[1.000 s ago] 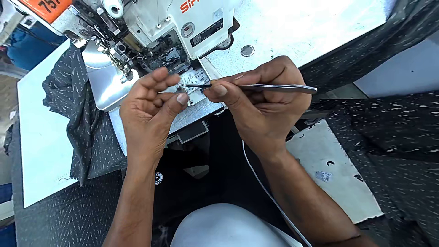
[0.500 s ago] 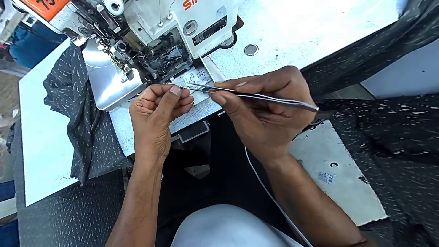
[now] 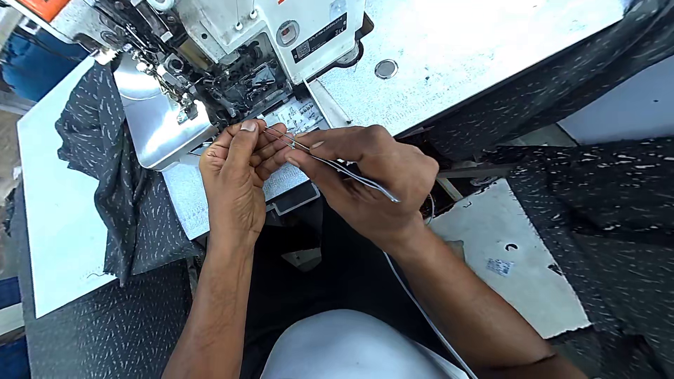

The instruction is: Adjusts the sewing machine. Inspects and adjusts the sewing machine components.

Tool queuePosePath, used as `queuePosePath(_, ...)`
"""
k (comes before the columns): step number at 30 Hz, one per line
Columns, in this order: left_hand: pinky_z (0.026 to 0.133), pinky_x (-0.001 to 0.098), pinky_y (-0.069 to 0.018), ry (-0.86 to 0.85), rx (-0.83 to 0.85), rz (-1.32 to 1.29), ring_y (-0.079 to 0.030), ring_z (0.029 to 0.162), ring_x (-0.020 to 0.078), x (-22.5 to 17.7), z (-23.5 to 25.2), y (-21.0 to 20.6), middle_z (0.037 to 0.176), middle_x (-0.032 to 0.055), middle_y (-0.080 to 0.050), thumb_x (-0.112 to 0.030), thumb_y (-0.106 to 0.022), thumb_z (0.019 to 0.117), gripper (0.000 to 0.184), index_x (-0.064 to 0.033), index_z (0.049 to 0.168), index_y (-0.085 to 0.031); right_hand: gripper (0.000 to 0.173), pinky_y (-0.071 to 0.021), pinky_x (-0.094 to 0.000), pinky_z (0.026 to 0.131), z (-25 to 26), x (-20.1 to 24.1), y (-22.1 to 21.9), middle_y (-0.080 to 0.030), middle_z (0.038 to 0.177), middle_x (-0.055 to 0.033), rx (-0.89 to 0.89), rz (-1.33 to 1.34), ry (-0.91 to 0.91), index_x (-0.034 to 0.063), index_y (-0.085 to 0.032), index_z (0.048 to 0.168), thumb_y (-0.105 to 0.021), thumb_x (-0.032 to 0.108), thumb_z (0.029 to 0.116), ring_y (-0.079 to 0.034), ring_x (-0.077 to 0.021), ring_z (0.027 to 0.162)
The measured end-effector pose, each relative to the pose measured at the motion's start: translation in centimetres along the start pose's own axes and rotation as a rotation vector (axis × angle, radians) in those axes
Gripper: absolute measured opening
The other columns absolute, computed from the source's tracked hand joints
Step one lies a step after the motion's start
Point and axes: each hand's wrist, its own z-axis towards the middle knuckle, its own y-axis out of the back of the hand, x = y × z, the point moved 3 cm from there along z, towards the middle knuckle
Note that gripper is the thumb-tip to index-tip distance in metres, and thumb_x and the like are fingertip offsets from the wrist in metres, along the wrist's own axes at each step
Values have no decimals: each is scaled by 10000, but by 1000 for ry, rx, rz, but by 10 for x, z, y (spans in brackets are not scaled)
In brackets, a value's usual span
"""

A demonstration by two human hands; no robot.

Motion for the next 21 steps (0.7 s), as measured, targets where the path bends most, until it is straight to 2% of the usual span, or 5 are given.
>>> queuePosePath(9, 668, 277, -648, -32, 45, 19, -763, 758, 152, 1, -1, 0, 897, 108, -764, -79, -465, 1088, 221, -7, 1024, -664, 124, -625, -259, 715, 1, -4, -6, -765, 892, -172, 19, 6, 5, -38, -672, 884, -784, 13, 897, -763, -168, 828)
queuePosePath(17, 671, 311, -658, 15, -22, -17, -771, 762, 188, -1, 0, 2, 902, 123, -762, -98, -463, 1093, 209, -19, 1014, -640, 105, -639, -272, 751, 3, -6, -5, -766, 902, -186, 1, 29, 7, -46, -667, 883, -768, -21, 898, -773, -189, 857)
queuePosePath(19, 688, 322, -661, -10, -68, 26, -774, 775, 199, -2, -3, 6, 947, 117, -768, -116, -457, 1098, 209, -29, 1038, -637, 112, -641, -273, 764, 6, -9, -6, -764, 903, -185, -7, 29, 14, -47, -669, 887, -778, -20, 891, -773, -189, 864)
queuePosePath(21, 702, 320, -661, -97, -54, 170, -766, 790, 189, 0, -8, 15, 1072, 88, -750, -134, -427, 1108, 214, -40, 1135, -617, 111, -639, -273, 749, 10, -14, -8, -765, 897, -184, -10, 10, 20, -42, -675, 884, -779, -6, 896, -773, -188, 853)
